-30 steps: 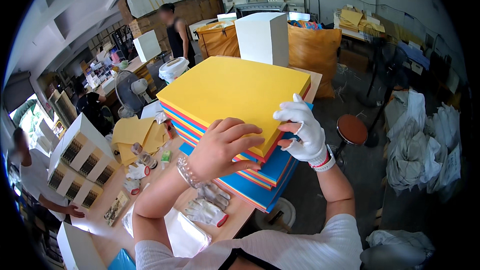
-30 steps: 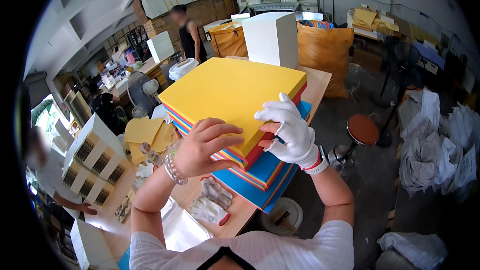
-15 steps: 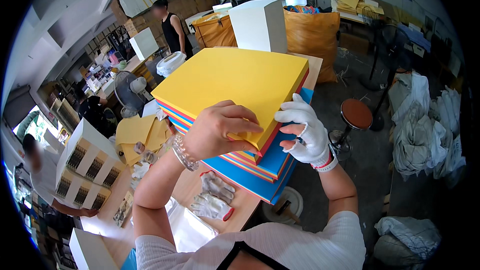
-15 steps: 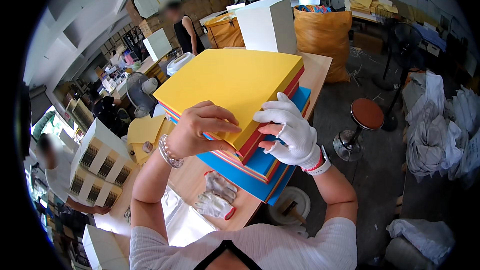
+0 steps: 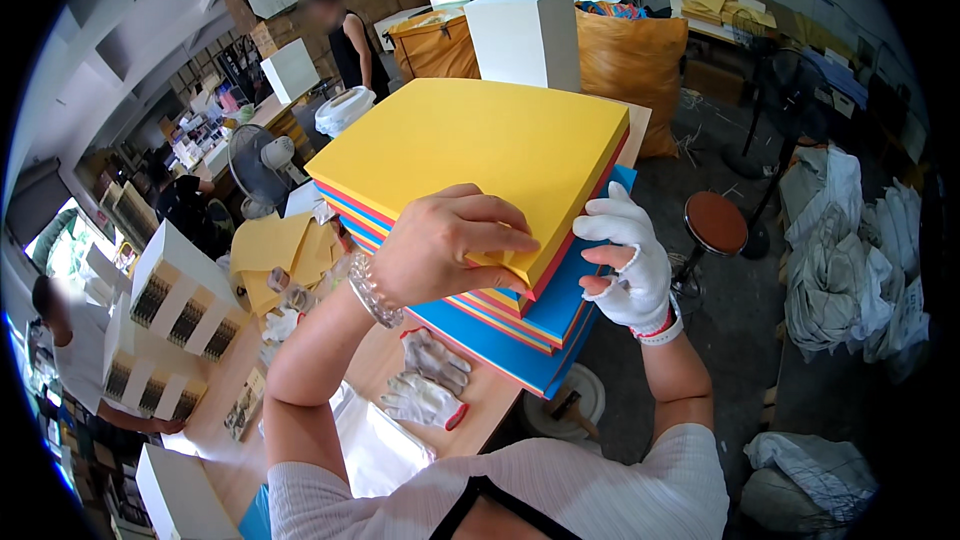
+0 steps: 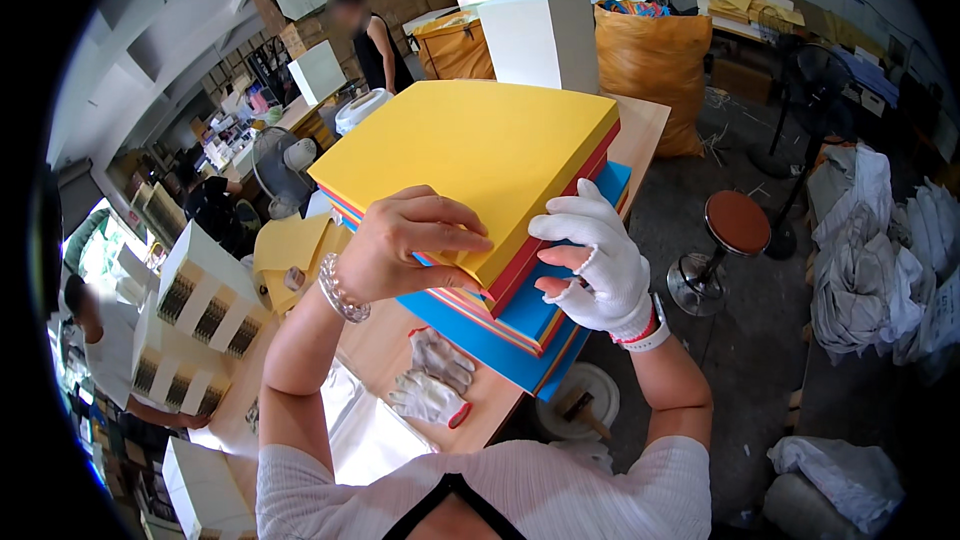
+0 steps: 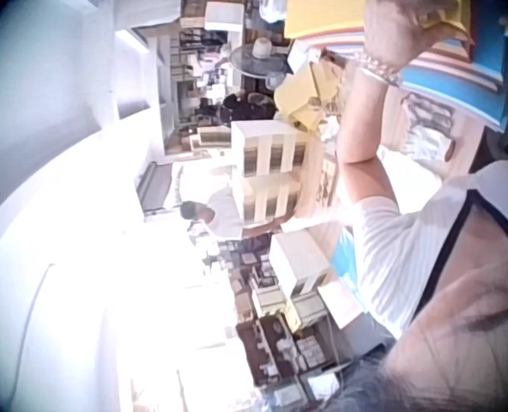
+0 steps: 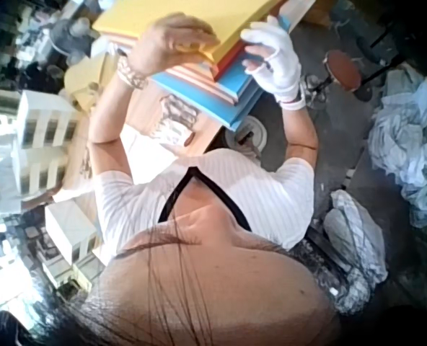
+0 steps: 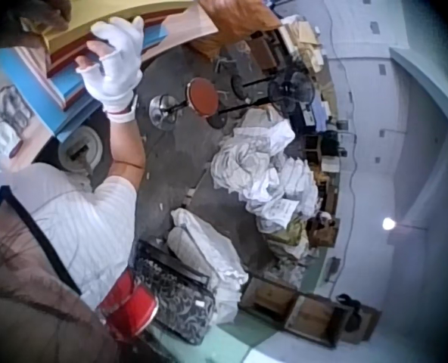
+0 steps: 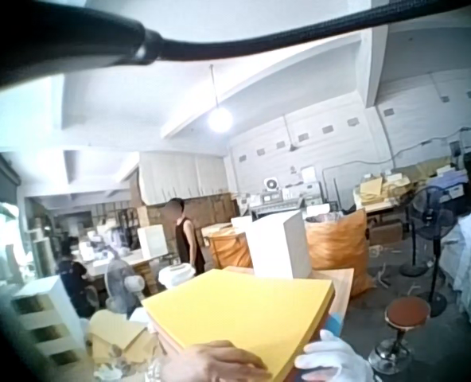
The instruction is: The person picks up colored paper sheets from a stack and places them individually into plastic sleeves.
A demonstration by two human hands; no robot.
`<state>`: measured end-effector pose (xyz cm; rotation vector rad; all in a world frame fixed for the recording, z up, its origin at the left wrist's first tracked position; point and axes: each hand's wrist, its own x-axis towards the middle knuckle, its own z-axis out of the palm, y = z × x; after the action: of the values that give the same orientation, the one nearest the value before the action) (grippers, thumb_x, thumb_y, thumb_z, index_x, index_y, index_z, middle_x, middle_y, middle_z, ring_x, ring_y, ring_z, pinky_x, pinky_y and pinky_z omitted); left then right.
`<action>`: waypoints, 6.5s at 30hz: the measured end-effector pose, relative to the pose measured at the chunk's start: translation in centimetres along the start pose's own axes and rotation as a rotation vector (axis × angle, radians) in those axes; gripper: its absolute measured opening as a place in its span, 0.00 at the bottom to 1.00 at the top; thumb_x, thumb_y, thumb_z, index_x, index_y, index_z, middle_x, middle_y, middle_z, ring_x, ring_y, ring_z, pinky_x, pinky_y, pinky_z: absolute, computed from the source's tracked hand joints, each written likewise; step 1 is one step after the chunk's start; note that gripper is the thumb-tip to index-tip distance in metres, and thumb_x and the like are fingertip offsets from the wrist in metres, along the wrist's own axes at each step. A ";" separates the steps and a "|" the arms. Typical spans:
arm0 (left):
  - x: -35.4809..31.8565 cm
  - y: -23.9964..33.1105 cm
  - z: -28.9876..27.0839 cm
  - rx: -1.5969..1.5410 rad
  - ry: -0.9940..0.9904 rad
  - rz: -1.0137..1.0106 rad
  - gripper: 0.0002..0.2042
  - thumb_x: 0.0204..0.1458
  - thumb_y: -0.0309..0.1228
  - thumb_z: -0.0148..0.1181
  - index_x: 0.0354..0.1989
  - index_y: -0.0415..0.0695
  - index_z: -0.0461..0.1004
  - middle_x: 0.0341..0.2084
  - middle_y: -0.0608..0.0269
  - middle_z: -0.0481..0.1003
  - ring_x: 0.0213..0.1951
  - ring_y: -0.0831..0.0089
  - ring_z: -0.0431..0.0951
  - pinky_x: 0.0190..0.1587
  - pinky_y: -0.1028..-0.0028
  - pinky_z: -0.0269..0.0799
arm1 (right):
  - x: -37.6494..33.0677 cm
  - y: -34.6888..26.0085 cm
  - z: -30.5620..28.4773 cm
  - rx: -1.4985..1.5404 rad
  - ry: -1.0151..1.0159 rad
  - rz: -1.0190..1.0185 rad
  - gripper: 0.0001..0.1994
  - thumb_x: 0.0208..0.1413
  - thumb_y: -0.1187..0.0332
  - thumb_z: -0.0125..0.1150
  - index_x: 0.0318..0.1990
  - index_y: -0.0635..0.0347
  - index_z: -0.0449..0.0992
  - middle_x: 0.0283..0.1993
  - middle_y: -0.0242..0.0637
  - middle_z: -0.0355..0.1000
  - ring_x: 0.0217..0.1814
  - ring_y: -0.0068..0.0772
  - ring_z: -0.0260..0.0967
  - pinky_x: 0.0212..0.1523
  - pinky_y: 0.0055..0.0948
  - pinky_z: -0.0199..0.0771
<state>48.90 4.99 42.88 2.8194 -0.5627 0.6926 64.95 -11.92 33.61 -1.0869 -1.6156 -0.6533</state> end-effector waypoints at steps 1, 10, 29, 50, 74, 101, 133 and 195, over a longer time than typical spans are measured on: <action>0.0 0.0 0.0 0.005 0.004 0.002 0.15 0.30 0.29 0.69 0.32 0.49 0.79 0.33 0.68 0.76 0.34 0.73 0.74 0.35 0.75 0.71 | -0.1 0.0 -0.1 0.003 0.001 0.003 0.11 0.45 0.63 0.63 0.34 0.54 0.69 0.44 0.40 0.70 0.53 0.44 0.63 0.60 0.48 0.52; -0.3 -0.2 0.0 0.093 0.025 0.099 0.14 0.34 0.32 0.68 0.33 0.49 0.78 0.33 0.67 0.76 0.31 0.74 0.74 0.33 0.76 0.71 | -0.7 -0.5 -0.5 0.022 0.024 0.037 0.11 0.40 0.71 0.64 0.32 0.55 0.70 0.44 0.38 0.70 0.52 0.42 0.64 0.60 0.48 0.52; -0.6 -0.8 0.5 0.264 0.145 0.297 0.16 0.39 0.39 0.65 0.35 0.46 0.74 0.32 0.65 0.76 0.26 0.74 0.73 0.26 0.78 0.71 | -1.5 -1.0 -0.9 -0.033 -0.018 0.067 0.08 0.51 0.62 0.56 0.33 0.55 0.69 0.42 0.40 0.69 0.51 0.43 0.64 0.59 0.50 0.54; -0.8 -2.1 0.7 0.356 0.279 0.391 0.25 0.40 0.42 0.65 0.43 0.41 0.65 0.31 0.60 0.75 0.29 0.66 0.76 0.30 0.73 0.73 | 1.3 -3.4 -1.6 1.671 -0.094 1.303 0.20 0.55 0.51 0.47 0.37 0.62 0.64 0.22 0.33 0.62 0.18 0.21 0.60 0.17 0.25 0.64; -1.9 -1.8 2.9 0.303 0.399 0.180 0.20 0.42 0.30 0.60 0.45 0.42 0.65 0.46 0.57 0.70 0.46 0.62 0.73 0.41 0.66 0.72 | 9.0 1.6 -0.1 1.058 0.014 1.518 0.14 0.58 0.62 0.45 0.49 0.55 0.62 0.46 0.36 0.66 0.43 0.28 0.67 0.32 0.23 0.70; -6.8 -6.5 -0.4 -1.357 0.998 -0.959 0.18 0.50 0.28 0.50 0.48 0.35 0.57 0.36 0.51 0.71 0.32 0.64 0.78 0.32 0.72 0.78 | 6.5 1.2 -1.7 1.117 0.162 1.260 0.16 0.59 0.66 0.41 0.53 0.61 0.61 0.49 0.38 0.66 0.47 0.29 0.68 0.41 0.27 0.72; -50.9 37.5 11.9 -1.777 0.609 -1.546 0.19 0.54 0.31 0.48 0.54 0.43 0.59 0.41 0.57 0.72 0.40 0.66 0.75 0.43 0.73 0.70 | -27.7 -37.2 -1.4 0.731 -0.257 1.326 0.22 0.56 0.58 0.47 0.54 0.61 0.58 0.50 0.37 0.63 0.50 0.29 0.63 0.48 0.29 0.66; -62.2 26.9 14.8 -0.467 1.054 -1.914 0.14 0.47 0.21 0.47 0.44 0.32 0.66 0.26 0.54 0.75 0.22 0.71 0.77 0.21 0.78 0.71 | -25.6 -37.4 11.1 1.202 -0.164 1.683 0.20 0.55 0.63 0.45 0.55 0.57 0.59 0.47 0.34 0.65 0.43 0.29 0.67 0.36 0.26 0.72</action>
<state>-6.90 -3.72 2.55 1.0882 1.5707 0.9720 28.02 -27.55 9.76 -1.0542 -0.4509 1.3486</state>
